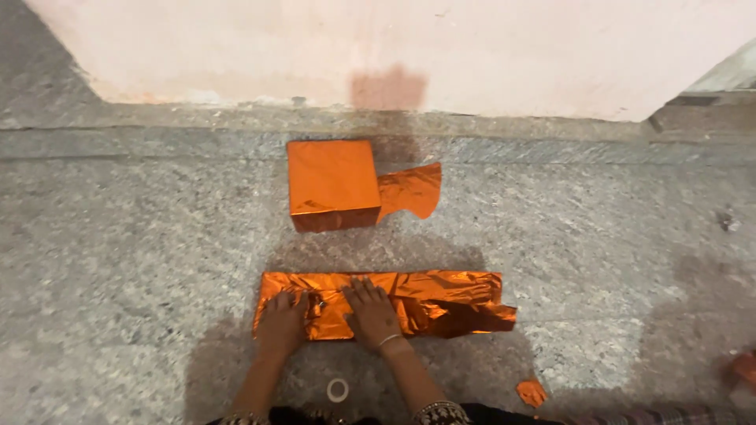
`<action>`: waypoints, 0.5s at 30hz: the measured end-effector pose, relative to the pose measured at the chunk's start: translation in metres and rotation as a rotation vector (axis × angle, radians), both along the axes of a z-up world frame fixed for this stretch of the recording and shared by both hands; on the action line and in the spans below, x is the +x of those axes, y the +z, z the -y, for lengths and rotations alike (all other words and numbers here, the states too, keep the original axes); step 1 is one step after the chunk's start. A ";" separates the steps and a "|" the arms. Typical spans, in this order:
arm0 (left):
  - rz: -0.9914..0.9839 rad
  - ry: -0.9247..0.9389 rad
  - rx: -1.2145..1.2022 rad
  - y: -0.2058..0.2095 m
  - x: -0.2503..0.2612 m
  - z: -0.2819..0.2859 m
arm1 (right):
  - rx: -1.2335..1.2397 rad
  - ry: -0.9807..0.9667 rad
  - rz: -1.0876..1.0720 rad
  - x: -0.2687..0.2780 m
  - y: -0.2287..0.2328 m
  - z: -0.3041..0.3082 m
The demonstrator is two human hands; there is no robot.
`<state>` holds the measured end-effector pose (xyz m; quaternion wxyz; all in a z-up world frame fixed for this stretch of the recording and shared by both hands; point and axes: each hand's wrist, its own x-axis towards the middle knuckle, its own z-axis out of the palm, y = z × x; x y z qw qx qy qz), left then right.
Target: The person wraps a rectangular box with orange metallic foil paper. They fold the paper around the box, crease the edges, and secure the folds with clear tape. The wrapped box remains on the floor at the end of the clip.
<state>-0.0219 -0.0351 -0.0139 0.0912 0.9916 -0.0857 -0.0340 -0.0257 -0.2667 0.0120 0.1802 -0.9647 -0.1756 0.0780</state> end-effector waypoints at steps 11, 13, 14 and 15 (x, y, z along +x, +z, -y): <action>-0.165 0.020 0.020 0.017 0.002 0.002 | -0.056 0.017 0.056 0.008 -0.019 0.011; -0.203 0.032 0.029 0.020 0.002 0.003 | -0.085 -0.015 -0.041 0.012 -0.011 0.013; -0.185 0.020 0.020 0.020 0.003 0.004 | -0.102 -0.032 -0.088 0.016 -0.006 0.015; -0.168 0.008 0.012 0.020 0.004 0.003 | -0.096 -0.034 -0.087 0.020 -0.002 0.016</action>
